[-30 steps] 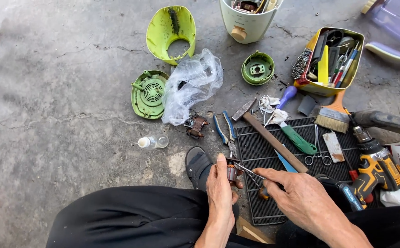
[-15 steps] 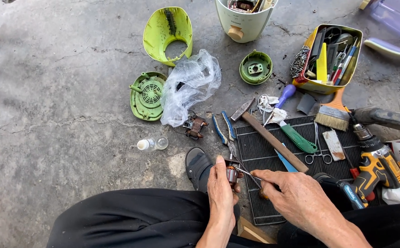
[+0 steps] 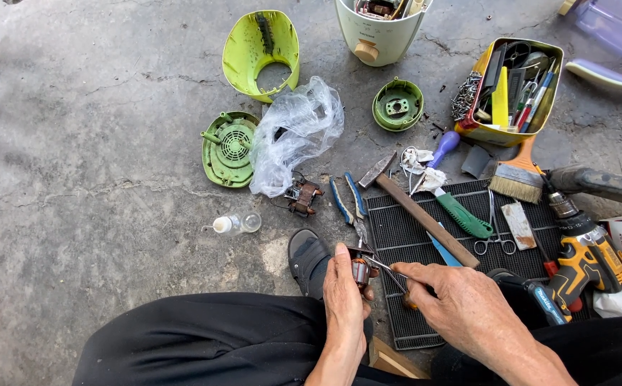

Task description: Repairing a small electric motor by inspecting components and using various hand tools to adjust parts.

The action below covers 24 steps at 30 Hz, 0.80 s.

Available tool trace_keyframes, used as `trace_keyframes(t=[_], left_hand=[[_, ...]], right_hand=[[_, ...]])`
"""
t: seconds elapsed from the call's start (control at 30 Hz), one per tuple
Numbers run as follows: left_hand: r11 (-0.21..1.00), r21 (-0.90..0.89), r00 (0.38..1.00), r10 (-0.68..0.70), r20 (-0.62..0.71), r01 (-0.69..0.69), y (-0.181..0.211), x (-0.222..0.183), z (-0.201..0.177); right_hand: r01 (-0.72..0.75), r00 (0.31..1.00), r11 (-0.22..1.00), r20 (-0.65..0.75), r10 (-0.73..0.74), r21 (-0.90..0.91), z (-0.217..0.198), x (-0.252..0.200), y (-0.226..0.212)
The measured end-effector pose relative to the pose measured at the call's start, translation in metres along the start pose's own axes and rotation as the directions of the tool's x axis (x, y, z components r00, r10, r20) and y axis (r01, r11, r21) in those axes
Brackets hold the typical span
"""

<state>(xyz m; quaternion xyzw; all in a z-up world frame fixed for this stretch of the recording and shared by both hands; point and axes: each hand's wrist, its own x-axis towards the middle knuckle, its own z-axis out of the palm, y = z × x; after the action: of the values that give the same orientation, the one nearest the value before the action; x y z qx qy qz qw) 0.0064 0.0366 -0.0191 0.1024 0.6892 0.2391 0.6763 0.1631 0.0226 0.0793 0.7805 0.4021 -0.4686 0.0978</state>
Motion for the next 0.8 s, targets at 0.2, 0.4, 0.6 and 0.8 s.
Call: trace_keyframes(t=[0.2, 0.4, 0.6, 0.8], left_hand=[[1.0, 0.029, 1.0, 0.001, -0.009, -0.001, 0.004, -0.002, 0.002], [0.994, 0.107, 0.999, 0.03, -0.029, -0.026, 0.001, 0.004, 0.003], [0.996, 0.07, 0.999, 0.05, 0.0, -0.05, 0.0, 0.001, 0.0], [0.996, 0.075, 0.998, 0.052, 0.043, -0.055, 0.0, 0.0, 0.0]], right_hand=[[0.114, 0.991, 0.993, -0.067, -0.116, -0.024, 0.01, 0.009, 0.014], [-0.057, 0.998, 0.993, 0.028, 0.054, 0.107, 0.001, -0.002, -0.004], [0.179, 0.971, 0.983, -0.152, -0.184, -0.048, 0.025, 0.016, 0.024], [0.029, 0.999, 0.997, -0.028, -0.027, 0.065, 0.002, 0.001, 0.004]])
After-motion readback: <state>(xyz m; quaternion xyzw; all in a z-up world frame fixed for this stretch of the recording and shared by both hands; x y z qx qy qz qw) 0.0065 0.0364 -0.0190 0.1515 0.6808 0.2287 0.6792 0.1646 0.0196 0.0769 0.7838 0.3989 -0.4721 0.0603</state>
